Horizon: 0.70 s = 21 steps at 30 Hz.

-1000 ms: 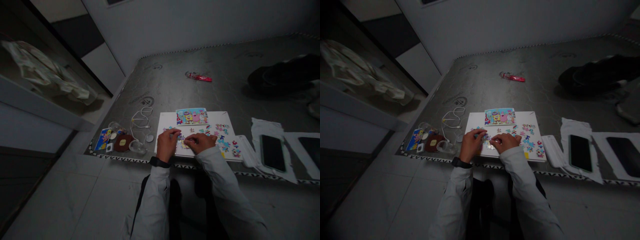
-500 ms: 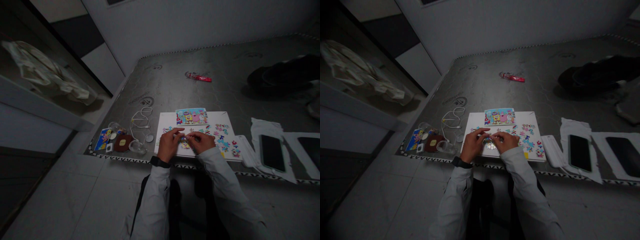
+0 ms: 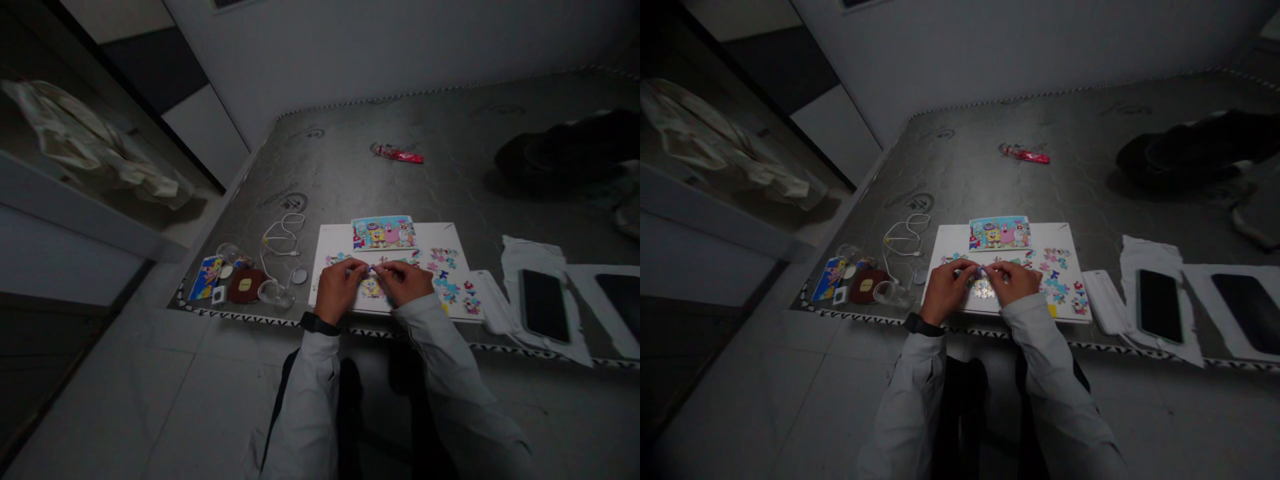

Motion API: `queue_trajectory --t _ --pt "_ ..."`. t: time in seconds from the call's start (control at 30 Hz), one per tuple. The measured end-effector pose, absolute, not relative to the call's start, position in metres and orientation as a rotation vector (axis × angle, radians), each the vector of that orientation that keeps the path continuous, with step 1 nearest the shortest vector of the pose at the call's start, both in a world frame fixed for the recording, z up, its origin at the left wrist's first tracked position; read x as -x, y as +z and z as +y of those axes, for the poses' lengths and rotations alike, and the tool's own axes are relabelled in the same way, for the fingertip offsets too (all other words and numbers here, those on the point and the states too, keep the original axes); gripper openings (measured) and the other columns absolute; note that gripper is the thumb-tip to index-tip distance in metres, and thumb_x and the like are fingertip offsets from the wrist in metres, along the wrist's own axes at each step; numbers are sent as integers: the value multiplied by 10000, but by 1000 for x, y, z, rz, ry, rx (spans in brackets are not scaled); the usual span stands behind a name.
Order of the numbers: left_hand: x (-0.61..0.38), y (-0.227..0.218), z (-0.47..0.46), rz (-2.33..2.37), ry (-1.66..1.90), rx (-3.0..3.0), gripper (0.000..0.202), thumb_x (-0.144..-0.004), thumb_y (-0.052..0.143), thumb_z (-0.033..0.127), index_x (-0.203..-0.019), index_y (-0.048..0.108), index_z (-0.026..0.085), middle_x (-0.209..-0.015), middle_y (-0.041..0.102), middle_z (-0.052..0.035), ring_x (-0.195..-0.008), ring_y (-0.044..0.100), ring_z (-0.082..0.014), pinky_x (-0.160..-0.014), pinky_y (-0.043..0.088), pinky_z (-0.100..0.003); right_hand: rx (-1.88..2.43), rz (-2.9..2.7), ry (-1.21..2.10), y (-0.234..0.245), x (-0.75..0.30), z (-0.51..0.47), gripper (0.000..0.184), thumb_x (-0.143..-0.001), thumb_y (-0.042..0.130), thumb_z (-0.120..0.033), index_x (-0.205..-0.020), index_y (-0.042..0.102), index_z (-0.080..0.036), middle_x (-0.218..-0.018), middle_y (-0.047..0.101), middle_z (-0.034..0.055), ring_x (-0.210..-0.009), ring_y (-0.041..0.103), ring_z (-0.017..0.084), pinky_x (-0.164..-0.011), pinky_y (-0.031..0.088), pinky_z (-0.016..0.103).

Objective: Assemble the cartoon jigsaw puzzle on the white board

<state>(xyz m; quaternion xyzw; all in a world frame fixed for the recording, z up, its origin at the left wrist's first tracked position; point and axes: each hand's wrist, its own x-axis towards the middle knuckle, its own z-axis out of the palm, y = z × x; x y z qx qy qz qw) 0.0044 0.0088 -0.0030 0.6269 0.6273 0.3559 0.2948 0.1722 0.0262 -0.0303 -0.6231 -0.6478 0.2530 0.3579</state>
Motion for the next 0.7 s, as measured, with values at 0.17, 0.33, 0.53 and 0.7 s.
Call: queue_trajectory --t 0.17,0.33,0.53,0.7 --pt "-5 -3 9 1690 1012 -1664 179 -942 595 300 -959 754 219 -952 780 1 -827 693 -148 -783 490 -247 1589 -1746 652 -28 -169 24 265 -837 605 -473 -824 777 -271 -771 749 8 -703 643 186 -770 410 366" --pt "-6 0 8 1663 1004 -1709 165 -934 601 250 -954 764 231 -976 781 4 -848 684 -148 -822 492 -255 1565 -1780 606 -26 -171 26 254 -848 600 -445 -878 771 -259 -834 738 17 -724 618 176 -771 365 358" --pt "-8 1 8 1651 1003 -1727 179 -938 598 246 -991 769 238 -999 779 -1 -861 682 -150 -836 498 -260 1568 -1850 615 -26 -173 26 276 -860 591 -469 -854 770 -259 -899 753 32 -746 611 187 -802 311 382" --pt "-9 2 8 1654 1021 -1715 166 -934 611 243 -990 767 233 -991 784 9 -845 686 -138 -842 498 -249 1546 -1897 637 -23 -169 22 265 -868 595 -449 -834 773 -255 -864 750 26 -774 632 195 -792 288 377"
